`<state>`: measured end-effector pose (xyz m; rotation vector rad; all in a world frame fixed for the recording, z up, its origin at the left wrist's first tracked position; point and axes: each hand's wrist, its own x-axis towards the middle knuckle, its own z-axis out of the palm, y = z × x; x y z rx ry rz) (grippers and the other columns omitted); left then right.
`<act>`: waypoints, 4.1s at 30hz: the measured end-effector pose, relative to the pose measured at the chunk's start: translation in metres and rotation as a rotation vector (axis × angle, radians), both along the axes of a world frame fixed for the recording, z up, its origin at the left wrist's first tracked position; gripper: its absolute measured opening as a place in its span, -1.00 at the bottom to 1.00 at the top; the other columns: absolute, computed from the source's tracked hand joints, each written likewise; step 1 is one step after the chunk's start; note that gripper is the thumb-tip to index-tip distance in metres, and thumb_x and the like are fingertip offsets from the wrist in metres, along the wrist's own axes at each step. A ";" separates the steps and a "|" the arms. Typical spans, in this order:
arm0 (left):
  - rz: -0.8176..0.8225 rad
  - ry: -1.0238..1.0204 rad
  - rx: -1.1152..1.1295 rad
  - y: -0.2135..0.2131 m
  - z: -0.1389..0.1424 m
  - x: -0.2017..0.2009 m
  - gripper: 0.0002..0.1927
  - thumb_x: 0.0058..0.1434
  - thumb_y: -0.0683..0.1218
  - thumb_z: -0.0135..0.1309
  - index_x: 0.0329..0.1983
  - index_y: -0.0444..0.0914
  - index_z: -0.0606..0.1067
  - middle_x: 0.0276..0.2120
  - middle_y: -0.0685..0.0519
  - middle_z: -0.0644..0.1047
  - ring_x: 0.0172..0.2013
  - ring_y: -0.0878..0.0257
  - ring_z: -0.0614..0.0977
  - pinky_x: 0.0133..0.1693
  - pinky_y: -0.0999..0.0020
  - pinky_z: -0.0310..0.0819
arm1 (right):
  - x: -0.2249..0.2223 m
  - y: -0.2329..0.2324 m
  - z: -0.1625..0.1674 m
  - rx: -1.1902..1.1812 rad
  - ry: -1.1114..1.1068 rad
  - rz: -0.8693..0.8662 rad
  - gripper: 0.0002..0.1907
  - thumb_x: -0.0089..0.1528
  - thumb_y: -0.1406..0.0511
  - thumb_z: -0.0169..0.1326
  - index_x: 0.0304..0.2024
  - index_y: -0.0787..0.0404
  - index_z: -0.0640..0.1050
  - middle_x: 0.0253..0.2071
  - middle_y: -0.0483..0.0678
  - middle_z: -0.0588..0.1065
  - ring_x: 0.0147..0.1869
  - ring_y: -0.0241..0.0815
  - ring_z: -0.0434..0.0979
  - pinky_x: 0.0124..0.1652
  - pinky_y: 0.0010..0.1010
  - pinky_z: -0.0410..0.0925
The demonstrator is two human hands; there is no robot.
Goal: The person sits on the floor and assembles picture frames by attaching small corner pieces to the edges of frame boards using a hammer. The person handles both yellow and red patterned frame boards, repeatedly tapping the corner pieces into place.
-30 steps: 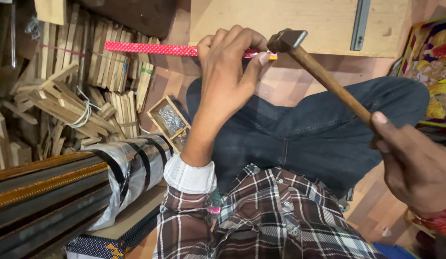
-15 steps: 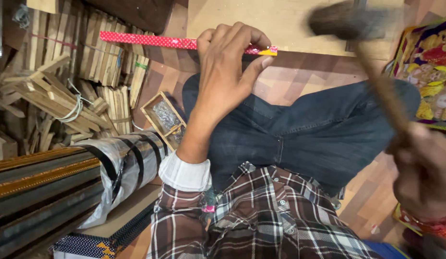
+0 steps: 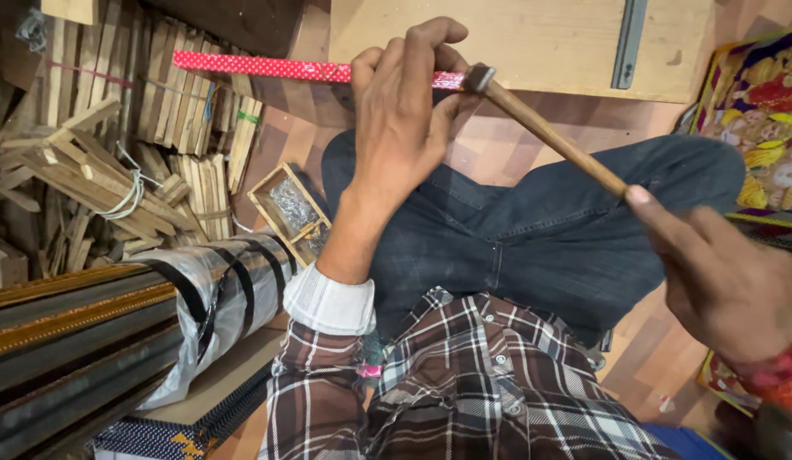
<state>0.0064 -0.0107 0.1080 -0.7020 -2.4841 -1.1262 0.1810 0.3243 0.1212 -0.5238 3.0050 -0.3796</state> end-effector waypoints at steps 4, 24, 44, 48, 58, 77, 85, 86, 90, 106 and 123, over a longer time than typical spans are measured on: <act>-0.008 -0.026 0.014 0.001 0.000 0.000 -0.43 0.30 -0.16 0.28 0.29 -0.16 0.28 -0.19 0.21 0.56 -0.08 0.28 0.57 0.08 0.27 0.14 | -0.009 -0.015 0.012 -0.653 0.065 -0.102 -0.34 0.29 0.66 -0.08 0.41 0.19 0.35 -0.30 -0.08 0.40 -0.34 -0.25 0.39 -0.31 -0.49 0.33; 0.019 0.110 -0.134 0.008 0.006 -0.002 -0.72 0.14 0.00 0.33 -0.15 -0.15 0.54 -0.21 0.12 0.48 -0.12 0.12 0.46 0.04 0.12 0.13 | -0.002 -0.035 -0.001 -0.333 0.055 -0.127 -0.46 0.26 0.57 0.05 0.31 0.28 0.51 -0.40 0.01 0.50 -0.44 -0.11 0.43 -0.40 -0.38 0.26; 0.056 -0.361 1.063 -0.036 -0.098 -0.020 -0.69 0.27 -0.02 0.26 -0.04 -0.27 0.49 -0.22 0.13 0.46 -0.24 0.37 0.42 -0.18 0.46 0.26 | -0.118 -0.121 0.008 -0.663 0.287 0.054 -0.66 0.11 0.33 0.28 -0.03 0.16 0.64 -0.21 0.04 0.47 -0.10 0.03 0.50 -0.15 -0.25 0.39; 0.084 -0.312 1.157 -0.044 -0.164 -0.017 -0.78 0.28 -0.10 0.19 -0.11 -0.31 0.48 -0.19 0.08 0.50 -0.14 0.34 0.50 0.01 0.44 0.35 | -0.157 -0.167 -0.033 -0.622 0.290 0.133 -0.64 0.10 0.14 0.33 -0.14 0.16 0.62 -0.24 0.08 0.40 -0.11 0.12 0.42 -0.12 -0.11 0.32; -0.074 -0.772 1.158 -0.090 -0.152 -0.032 -0.88 0.21 -0.21 0.10 -0.20 -0.29 0.45 -0.21 -0.01 0.54 -0.27 0.24 0.52 -0.23 0.34 0.37 | -0.180 -0.241 -0.057 -0.501 0.369 0.087 -0.71 0.15 0.09 0.28 -0.32 0.14 0.55 -0.26 -0.01 0.40 -0.13 0.01 0.48 -0.21 -0.11 0.36; 0.481 -0.764 -0.278 -0.207 -0.217 0.081 -0.51 0.00 0.00 0.20 0.04 -0.20 0.55 -0.18 -0.14 0.68 -0.06 -0.13 0.69 0.01 0.03 0.53 | -0.184 -0.242 -0.059 -0.562 0.311 0.072 -0.73 0.15 0.12 0.22 -0.35 0.16 0.51 -0.24 -0.01 0.40 -0.12 0.04 0.48 -0.19 -0.11 0.36; 0.702 -0.193 0.110 -0.224 -0.243 0.104 -0.65 0.18 -0.17 0.23 0.03 -0.34 0.53 -0.10 -0.19 0.59 -0.08 -0.04 0.59 0.01 0.08 0.44 | -0.190 -0.253 -0.075 -0.581 0.336 0.090 -0.74 0.15 0.13 0.24 -0.32 0.18 0.57 -0.27 0.06 0.43 -0.16 0.12 0.48 -0.23 -0.09 0.37; 0.699 -0.250 0.449 -0.223 -0.244 0.095 -0.76 0.21 -0.17 0.25 -0.11 -0.35 0.51 -0.20 -0.06 0.55 -0.17 0.19 0.55 -0.07 0.27 0.48 | -0.191 -0.254 -0.076 -0.565 0.332 0.105 -0.74 0.15 0.15 0.24 -0.32 0.19 0.57 -0.27 0.06 0.44 -0.16 0.13 0.48 -0.22 -0.08 0.38; 0.659 -0.267 0.827 -0.210 -0.233 0.070 -0.74 0.30 -0.17 0.18 0.03 -0.32 0.49 -0.05 0.01 0.57 0.00 0.24 0.61 0.06 0.39 0.50 | -0.188 -0.259 -0.075 -0.543 0.298 0.093 -0.75 0.19 0.17 0.26 -0.30 0.22 0.55 -0.25 0.08 0.41 -0.14 0.15 0.46 -0.20 -0.08 0.36; 0.005 -0.440 0.812 -0.108 -0.139 -0.007 -0.88 0.41 -0.20 0.09 -0.06 -0.35 0.50 -0.10 0.02 0.61 -0.05 0.32 0.62 0.09 0.41 0.51 | -0.189 -0.260 -0.075 -0.587 0.222 0.047 -0.78 0.25 0.22 0.33 -0.16 0.19 0.61 -0.28 -0.01 0.47 -0.18 -0.01 0.53 -0.20 -0.20 0.36; 0.069 -0.403 0.608 -0.112 -0.122 -0.005 -0.89 0.40 -0.23 0.12 -0.08 -0.39 0.52 -0.19 0.05 0.59 -0.13 0.37 0.63 -0.01 0.46 0.54 | -0.055 -0.152 -0.034 -0.373 0.163 0.040 -0.52 0.31 0.43 0.25 0.29 0.14 0.55 -0.38 0.00 0.45 -0.41 -0.04 0.46 -0.41 -0.29 0.28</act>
